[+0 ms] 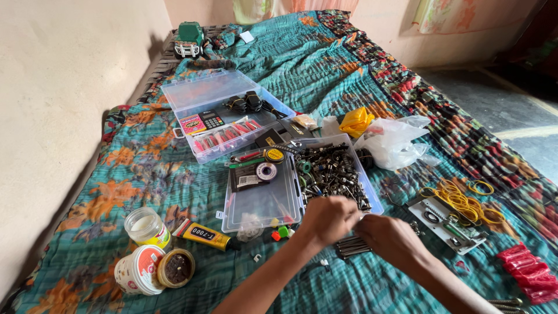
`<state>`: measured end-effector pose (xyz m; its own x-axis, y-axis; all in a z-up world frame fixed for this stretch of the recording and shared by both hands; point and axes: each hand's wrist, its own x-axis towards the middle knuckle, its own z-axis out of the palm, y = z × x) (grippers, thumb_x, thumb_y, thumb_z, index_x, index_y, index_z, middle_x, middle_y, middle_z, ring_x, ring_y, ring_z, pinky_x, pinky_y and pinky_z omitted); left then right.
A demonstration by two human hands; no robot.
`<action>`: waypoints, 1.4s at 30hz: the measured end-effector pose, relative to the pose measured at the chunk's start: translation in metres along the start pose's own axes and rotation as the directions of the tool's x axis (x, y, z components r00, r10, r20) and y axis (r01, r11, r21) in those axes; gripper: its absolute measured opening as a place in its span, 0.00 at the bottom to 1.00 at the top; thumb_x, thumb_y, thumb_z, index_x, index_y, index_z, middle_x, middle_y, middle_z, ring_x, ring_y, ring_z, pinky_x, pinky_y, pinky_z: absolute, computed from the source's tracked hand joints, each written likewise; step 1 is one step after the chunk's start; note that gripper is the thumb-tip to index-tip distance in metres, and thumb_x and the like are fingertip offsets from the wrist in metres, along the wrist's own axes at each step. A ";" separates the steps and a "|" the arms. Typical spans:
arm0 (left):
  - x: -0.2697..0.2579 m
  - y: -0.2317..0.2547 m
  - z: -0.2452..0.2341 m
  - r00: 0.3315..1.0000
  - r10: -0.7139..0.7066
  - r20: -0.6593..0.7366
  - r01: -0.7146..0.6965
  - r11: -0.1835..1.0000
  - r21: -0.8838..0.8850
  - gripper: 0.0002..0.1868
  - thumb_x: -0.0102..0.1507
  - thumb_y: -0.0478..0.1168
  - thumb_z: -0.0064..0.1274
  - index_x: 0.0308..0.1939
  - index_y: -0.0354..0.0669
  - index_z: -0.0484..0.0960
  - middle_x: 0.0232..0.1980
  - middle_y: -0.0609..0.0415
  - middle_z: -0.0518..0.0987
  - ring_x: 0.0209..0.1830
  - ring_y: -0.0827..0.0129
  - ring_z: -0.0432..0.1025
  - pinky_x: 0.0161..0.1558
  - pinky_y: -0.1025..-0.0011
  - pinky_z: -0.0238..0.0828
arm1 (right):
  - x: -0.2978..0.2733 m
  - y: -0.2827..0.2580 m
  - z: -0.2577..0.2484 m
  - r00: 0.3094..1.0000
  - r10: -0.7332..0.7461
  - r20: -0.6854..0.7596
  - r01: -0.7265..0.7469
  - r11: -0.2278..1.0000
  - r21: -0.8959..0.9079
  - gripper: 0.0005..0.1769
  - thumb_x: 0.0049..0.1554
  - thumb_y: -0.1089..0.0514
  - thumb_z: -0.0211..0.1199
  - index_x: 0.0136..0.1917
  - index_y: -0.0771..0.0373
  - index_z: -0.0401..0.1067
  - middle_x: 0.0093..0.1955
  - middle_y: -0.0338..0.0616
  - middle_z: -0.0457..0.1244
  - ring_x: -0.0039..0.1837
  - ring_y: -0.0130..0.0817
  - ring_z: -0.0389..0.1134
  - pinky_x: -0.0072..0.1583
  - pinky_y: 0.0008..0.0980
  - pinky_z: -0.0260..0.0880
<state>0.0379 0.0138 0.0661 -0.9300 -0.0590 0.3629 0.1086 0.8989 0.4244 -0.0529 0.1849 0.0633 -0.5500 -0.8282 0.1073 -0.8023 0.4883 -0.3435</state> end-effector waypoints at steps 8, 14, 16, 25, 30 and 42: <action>0.008 -0.063 0.002 0.862 -0.231 -0.452 0.117 0.957 -0.265 0.12 0.61 0.31 0.55 0.49 0.37 0.81 0.44 0.46 0.79 0.33 0.64 0.79 0.34 0.69 0.78 | 0.040 0.022 -0.017 0.937 -0.169 -0.306 0.181 0.984 0.009 0.08 0.58 0.55 0.65 0.49 0.57 0.81 0.47 0.41 0.74 0.37 0.33 0.76 0.41 0.31 0.75; 0.004 -0.071 0.012 0.893 -0.215 -0.395 0.180 0.976 -0.122 0.21 0.56 0.23 0.55 0.54 0.32 0.79 0.53 0.39 0.77 0.55 0.49 0.72 0.56 0.60 0.72 | 0.106 0.033 -0.028 0.882 -0.237 -0.407 0.234 0.971 -0.057 0.09 0.54 0.60 0.67 0.48 0.60 0.83 0.45 0.47 0.73 0.41 0.42 0.74 0.46 0.41 0.75; 0.002 -0.072 0.015 0.901 -0.197 -0.386 0.170 0.980 -0.102 0.22 0.57 0.22 0.56 0.56 0.30 0.78 0.55 0.36 0.76 0.57 0.47 0.71 0.57 0.58 0.71 | 0.130 0.035 -0.019 0.947 -0.109 -0.301 0.109 0.994 -0.017 0.08 0.54 0.57 0.68 0.47 0.58 0.83 0.43 0.46 0.73 0.39 0.42 0.75 0.45 0.41 0.76; 0.004 -0.073 0.018 0.917 -0.191 -0.350 0.196 0.980 -0.021 0.31 0.51 0.13 0.48 0.59 0.31 0.78 0.56 0.39 0.77 0.59 0.50 0.72 0.59 0.60 0.74 | 0.167 0.038 0.021 0.996 0.001 -0.088 -0.013 0.991 -0.133 0.22 0.41 0.44 0.81 0.43 0.60 0.83 0.40 0.48 0.72 0.43 0.45 0.75 0.49 0.43 0.75; 0.007 -0.079 0.026 0.919 -0.167 -0.357 0.183 0.983 0.010 0.32 0.52 0.11 0.46 0.59 0.32 0.78 0.56 0.40 0.78 0.58 0.52 0.73 0.59 0.63 0.75 | 0.168 0.045 0.023 0.990 -0.057 -0.133 0.036 0.988 -0.151 0.20 0.40 0.49 0.81 0.45 0.58 0.84 0.44 0.51 0.72 0.47 0.47 0.74 0.52 0.44 0.74; -0.001 -0.064 0.007 0.898 -0.190 -0.396 0.162 0.981 -0.105 0.19 0.58 0.26 0.58 0.53 0.34 0.79 0.52 0.42 0.77 0.55 0.51 0.73 0.55 0.59 0.73 | 0.166 0.052 -0.019 0.979 0.204 0.005 -0.203 0.973 0.113 0.19 0.47 0.45 0.77 0.52 0.48 0.84 0.45 0.39 0.75 0.42 0.33 0.74 0.47 0.35 0.75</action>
<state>0.0291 -0.0402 0.0328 -0.7167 -0.3960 0.5740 -0.0069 0.8272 0.5619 -0.1907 0.0779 0.0806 -0.7012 -0.7123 0.0308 -0.6422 0.6122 -0.4612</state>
